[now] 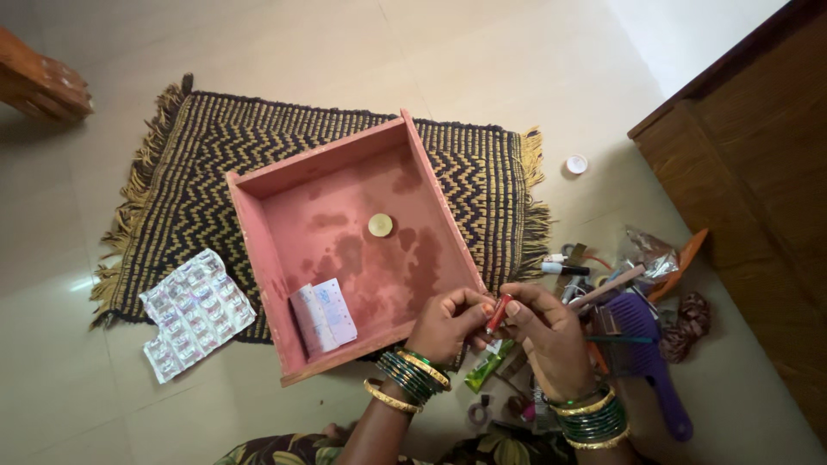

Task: The person sits on a mat and sorts various household items in a wooden drawer, including medicine strips, a ten-rupee note, a purple comb, a wristwatch, and small containers, before placing them back inside.

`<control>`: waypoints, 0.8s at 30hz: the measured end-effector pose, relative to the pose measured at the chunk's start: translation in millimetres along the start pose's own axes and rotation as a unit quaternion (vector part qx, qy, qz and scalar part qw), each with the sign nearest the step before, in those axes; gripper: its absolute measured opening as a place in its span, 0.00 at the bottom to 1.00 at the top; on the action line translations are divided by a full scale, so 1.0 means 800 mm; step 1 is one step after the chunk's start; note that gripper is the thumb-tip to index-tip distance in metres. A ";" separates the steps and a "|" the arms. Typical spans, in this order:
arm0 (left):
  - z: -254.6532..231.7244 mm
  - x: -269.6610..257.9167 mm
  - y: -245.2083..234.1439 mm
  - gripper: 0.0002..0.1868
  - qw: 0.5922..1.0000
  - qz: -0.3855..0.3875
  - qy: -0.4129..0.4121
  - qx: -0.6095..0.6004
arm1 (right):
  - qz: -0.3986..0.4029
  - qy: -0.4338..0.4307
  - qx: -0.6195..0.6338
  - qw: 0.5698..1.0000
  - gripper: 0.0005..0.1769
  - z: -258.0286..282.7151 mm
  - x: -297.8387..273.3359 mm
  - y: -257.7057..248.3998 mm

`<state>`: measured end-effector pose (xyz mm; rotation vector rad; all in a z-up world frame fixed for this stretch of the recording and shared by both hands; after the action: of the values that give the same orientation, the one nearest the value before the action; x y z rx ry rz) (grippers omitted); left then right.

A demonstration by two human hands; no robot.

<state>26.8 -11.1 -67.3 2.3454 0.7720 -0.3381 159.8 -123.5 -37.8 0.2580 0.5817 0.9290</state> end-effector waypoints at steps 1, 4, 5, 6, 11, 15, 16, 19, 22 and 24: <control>0.002 0.002 -0.001 0.10 1.000 0.000 0.001 0.000 | 0.001 0.000 -0.001 1.000 0.15 0.000 0.001 0.000; 0.007 0.004 -0.004 0.09 1.000 0.006 0.004 -0.003 | 0.006 0.001 0.007 1.000 0.15 0.001 0.002 0.000; 0.008 0.005 -0.005 0.10 1.000 0.012 0.008 -0.010 | 0.003 0.005 0.003 1.000 0.15 0.002 0.003 0.001; 0.008 0.005 -0.005 0.10 1.000 0.017 0.012 -0.017 | -0.001 0.008 0.000 1.000 0.16 0.002 0.003 0.001; 0.003 0.003 -0.002 0.11 0.998 0.026 0.003 -0.054 | 0.037 0.065 0.090 0.993 0.18 0.004 0.004 -0.001; -0.010 0.003 0.005 0.12 0.997 0.005 -0.030 -0.077 | 0.053 0.089 0.126 0.987 0.14 -0.002 0.009 -0.006; -0.013 0.002 0.006 0.12 0.996 0.009 -0.033 -0.077 | 0.048 0.086 0.127 0.987 0.14 -0.005 0.009 -0.007; -0.021 -0.001 0.006 0.10 1.000 -0.021 -0.004 0.002 | 0.033 0.088 0.109 0.990 0.09 -0.013 0.007 -0.009; -0.030 -0.008 0.010 0.09 0.989 -0.038 0.068 0.125 | 0.071 0.055 0.011 0.996 0.09 -0.010 0.003 -0.004; -0.033 -0.009 0.011 0.09 0.989 -0.049 0.051 0.130 | 0.074 0.040 -0.033 0.996 0.07 -0.007 0.002 -0.003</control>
<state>27.6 -2.9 -39.6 2.5909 0.9450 -0.3830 158.9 -123.5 -44.0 0.2070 0.6101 1.1048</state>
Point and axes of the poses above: each hand's wrist, its own x-axis towards the middle knuckle, its own y-axis out of the palm, z = x × y, the point moved 2 cm from there along x, towards the middle knuckle
